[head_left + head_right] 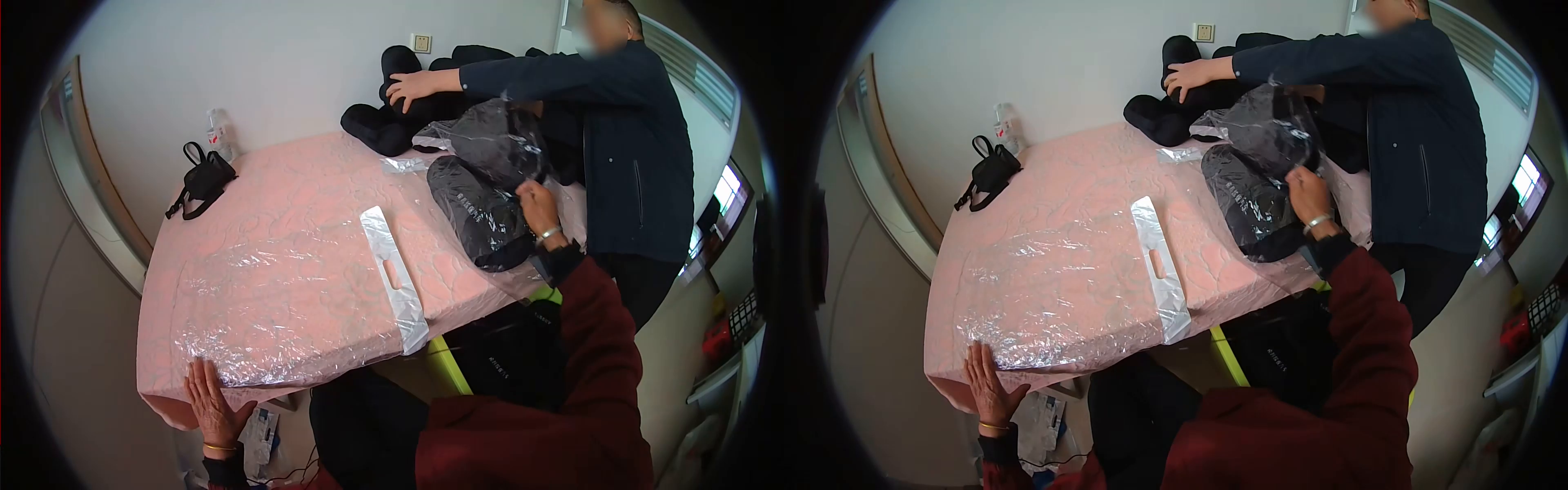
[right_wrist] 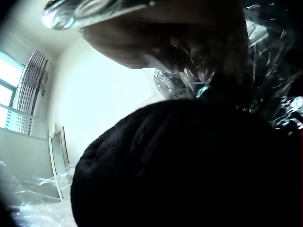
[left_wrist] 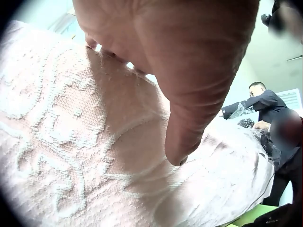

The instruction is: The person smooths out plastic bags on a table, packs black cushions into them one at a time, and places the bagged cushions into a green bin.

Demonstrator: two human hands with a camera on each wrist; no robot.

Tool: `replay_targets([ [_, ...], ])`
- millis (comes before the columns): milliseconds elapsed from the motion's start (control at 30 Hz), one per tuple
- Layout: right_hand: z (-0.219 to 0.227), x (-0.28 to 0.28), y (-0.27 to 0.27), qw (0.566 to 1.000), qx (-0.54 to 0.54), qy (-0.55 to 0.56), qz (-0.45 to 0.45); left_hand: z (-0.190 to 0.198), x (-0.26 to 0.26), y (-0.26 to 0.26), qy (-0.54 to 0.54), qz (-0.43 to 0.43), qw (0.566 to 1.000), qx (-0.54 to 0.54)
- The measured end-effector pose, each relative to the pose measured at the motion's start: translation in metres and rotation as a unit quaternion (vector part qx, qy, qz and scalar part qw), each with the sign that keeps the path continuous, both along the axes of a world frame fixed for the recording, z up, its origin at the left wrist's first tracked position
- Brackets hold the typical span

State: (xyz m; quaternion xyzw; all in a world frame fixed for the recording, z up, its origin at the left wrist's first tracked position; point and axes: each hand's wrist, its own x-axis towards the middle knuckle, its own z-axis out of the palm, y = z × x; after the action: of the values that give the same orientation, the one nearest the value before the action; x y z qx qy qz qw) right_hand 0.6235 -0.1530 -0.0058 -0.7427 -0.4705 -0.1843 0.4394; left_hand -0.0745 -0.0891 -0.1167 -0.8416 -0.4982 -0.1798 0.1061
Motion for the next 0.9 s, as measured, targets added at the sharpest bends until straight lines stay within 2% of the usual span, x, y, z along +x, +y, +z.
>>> replay_targets([
  [100, -0.004, -0.007, -0.042, 0.998, 0.043, -0.05, 0.002, -0.003, 0.0, 0.001, -0.003, -0.013, 1.0, 0.02],
  [167, 0.0, -0.02, -0.072, 0.999, 0.0, 0.038, 0.009, -0.006, -0.001, -0.002, -0.008, -0.011, 1.0, 0.016],
  [300, 0.007, -0.047, -0.094, 0.994, -0.051, 0.094, -0.027, -0.007, 0.001, 0.002, -0.02, -0.021, 0.999, 0.024],
  [367, -0.002, -0.047, -0.095, 0.998, -0.007, -0.065, 0.015, -0.009, -0.002, 0.002, -0.02, -0.019, 0.999, 0.03],
  [400, 0.011, -0.067, -0.094, 0.998, -0.001, -0.067, 0.007, -0.01, -0.002, 0.004, -0.021, -0.027, 0.999, 0.036],
  [467, 0.037, -0.114, -0.095, 0.965, 0.113, -0.232, -0.049, -0.011, -0.003, 0.004, -0.026, -0.029, 0.999, 0.036],
  [533, 0.046, -0.149, -0.096, 0.951, 0.13, -0.278, 0.031, -0.013, -0.004, 0.004, -0.029, -0.028, 0.999, 0.036],
  [600, 0.047, -0.192, -0.093, 0.934, 0.125, -0.293, 0.16, -0.016, -0.004, 0.005, -0.031, -0.026, 0.998, 0.045],
  [667, 0.026, -0.224, -0.077, 0.914, 0.079, -0.269, 0.295, -0.016, -0.002, 0.006, -0.032, -0.027, 0.998, 0.051],
  [733, -0.006, -0.256, -0.056, 0.911, -0.006, -0.177, 0.372, -0.016, -0.001, 0.006, -0.037, -0.023, 0.998, 0.04],
  [800, -0.028, -0.276, -0.037, 0.897, -0.092, -0.151, 0.406, -0.015, -0.001, 0.004, -0.04, -0.015, 0.998, 0.037],
  [833, -0.043, -0.282, -0.028, 0.896, -0.088, -0.153, 0.408, -0.014, -0.002, 0.002, -0.036, -0.016, 0.999, 0.037],
  [900, -0.078, -0.288, -0.01, 0.891, -0.158, -0.172, 0.39, -0.013, -0.002, 0.001, -0.029, -0.02, 0.999, 0.036],
])
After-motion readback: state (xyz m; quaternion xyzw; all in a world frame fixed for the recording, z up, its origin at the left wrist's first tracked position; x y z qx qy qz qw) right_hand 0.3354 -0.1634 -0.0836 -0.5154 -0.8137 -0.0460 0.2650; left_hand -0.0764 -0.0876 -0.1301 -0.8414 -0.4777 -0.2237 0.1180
